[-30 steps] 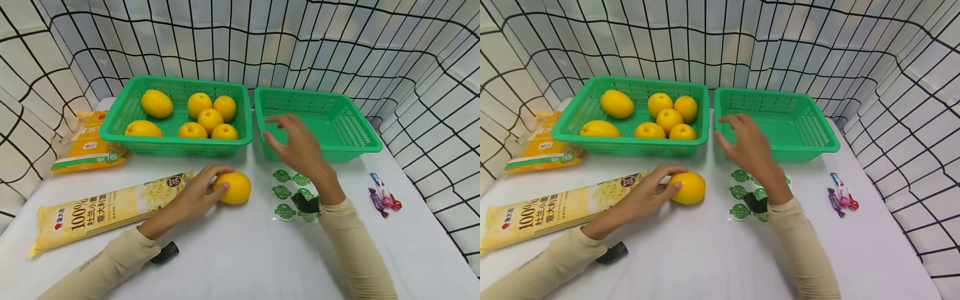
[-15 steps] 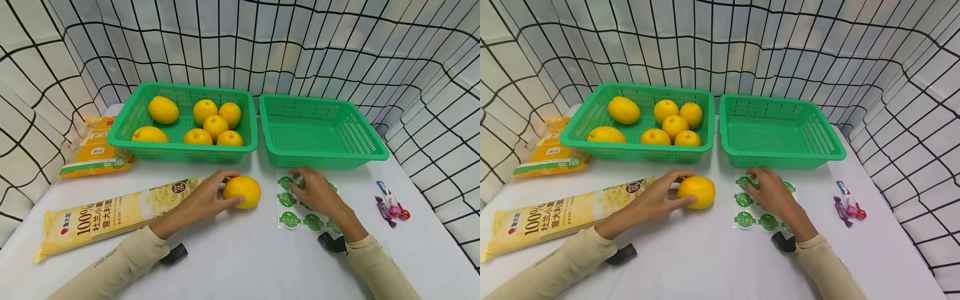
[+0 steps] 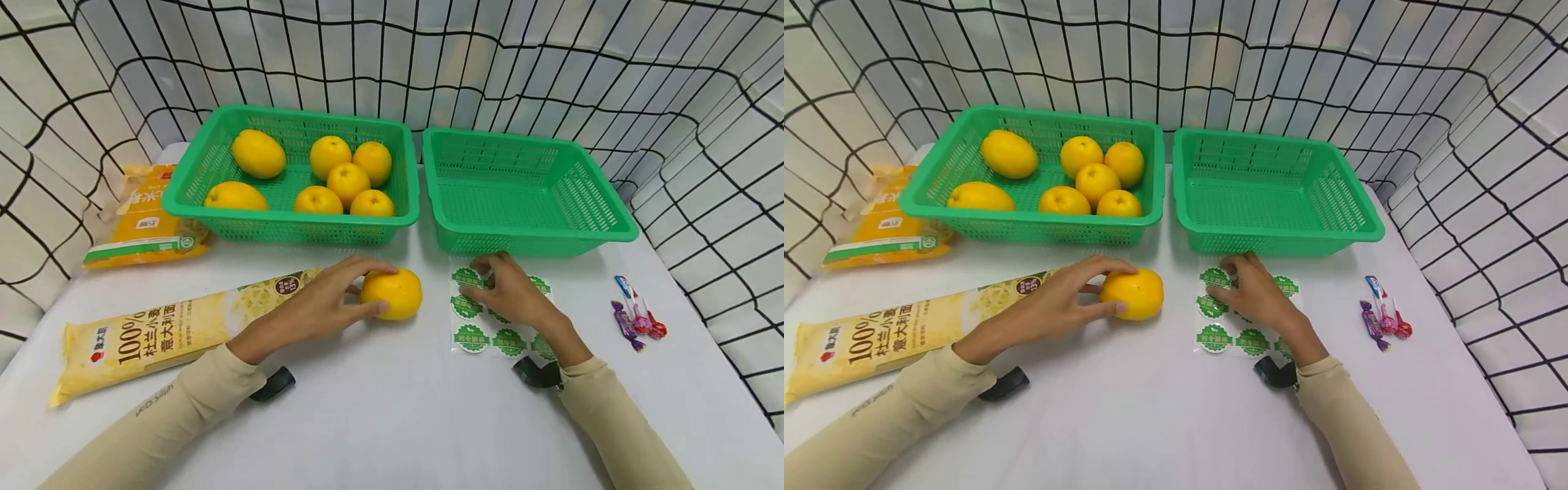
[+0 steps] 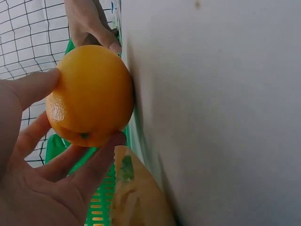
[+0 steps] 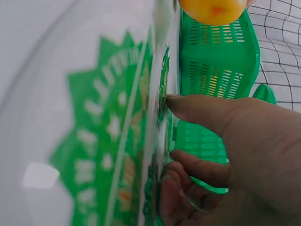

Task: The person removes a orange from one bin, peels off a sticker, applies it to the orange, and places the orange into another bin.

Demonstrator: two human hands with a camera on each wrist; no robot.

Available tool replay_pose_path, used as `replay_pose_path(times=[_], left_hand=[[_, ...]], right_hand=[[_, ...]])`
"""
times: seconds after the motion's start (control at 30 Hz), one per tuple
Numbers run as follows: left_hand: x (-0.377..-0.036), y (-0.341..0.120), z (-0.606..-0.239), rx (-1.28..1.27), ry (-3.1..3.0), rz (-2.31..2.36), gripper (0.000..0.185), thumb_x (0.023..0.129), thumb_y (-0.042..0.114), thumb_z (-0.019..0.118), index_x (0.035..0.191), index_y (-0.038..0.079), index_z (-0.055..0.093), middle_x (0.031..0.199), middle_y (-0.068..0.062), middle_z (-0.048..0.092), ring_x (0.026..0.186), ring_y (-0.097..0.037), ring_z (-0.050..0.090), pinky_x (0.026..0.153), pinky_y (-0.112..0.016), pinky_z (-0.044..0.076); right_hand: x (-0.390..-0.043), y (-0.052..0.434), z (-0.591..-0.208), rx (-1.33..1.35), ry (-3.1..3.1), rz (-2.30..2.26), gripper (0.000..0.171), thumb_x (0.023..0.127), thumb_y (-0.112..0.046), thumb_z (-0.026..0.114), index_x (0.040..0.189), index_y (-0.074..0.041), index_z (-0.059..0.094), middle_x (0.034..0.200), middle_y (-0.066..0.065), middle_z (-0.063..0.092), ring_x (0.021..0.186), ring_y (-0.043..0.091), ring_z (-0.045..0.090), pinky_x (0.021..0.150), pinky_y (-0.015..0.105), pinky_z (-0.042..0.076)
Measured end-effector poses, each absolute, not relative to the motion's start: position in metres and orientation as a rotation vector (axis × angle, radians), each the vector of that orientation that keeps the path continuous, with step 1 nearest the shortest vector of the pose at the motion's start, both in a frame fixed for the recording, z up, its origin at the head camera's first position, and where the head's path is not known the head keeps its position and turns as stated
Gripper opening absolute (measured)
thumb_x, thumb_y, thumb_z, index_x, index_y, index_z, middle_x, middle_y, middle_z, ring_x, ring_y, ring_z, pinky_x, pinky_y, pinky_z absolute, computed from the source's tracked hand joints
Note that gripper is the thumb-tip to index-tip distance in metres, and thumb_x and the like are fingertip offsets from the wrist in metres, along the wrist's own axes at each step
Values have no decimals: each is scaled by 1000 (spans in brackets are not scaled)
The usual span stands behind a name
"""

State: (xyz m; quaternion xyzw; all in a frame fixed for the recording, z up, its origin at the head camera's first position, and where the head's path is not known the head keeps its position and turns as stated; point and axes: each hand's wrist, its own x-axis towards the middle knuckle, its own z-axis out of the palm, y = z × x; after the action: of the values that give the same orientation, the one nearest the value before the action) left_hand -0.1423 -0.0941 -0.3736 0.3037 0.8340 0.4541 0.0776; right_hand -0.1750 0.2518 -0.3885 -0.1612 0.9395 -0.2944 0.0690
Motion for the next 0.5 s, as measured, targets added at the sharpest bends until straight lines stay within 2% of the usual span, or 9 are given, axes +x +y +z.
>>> replay_pose_path(times=[0.13,0.33,0.5], left_hand=[[-148,-97,-367,906,2497,1399,51,99,19,79,146,15,61,145,-2,61,125,-23,57,101,-40,58],[-149,-98,-370,903,2457,1424,51,99,14,77,147,12,60,149,-5,59,129,-26,57,102,-42,58],[-144,-96,-374,905,2433,1428,51,100,14,76,148,11,59,150,-6,58,131,-26,57,103,-41,58]], right_hand=[[-186,251,-384,-459,2802,-932,42,99,-24,78,127,4,66,124,22,62,103,34,64,85,45,55],[-187,252,-382,-341,2734,-955,49,99,-26,77,136,3,61,128,21,62,112,35,63,91,46,55],[-185,252,-382,-314,2718,-939,41,99,-25,77,126,3,65,120,19,63,110,34,62,89,43,53]])
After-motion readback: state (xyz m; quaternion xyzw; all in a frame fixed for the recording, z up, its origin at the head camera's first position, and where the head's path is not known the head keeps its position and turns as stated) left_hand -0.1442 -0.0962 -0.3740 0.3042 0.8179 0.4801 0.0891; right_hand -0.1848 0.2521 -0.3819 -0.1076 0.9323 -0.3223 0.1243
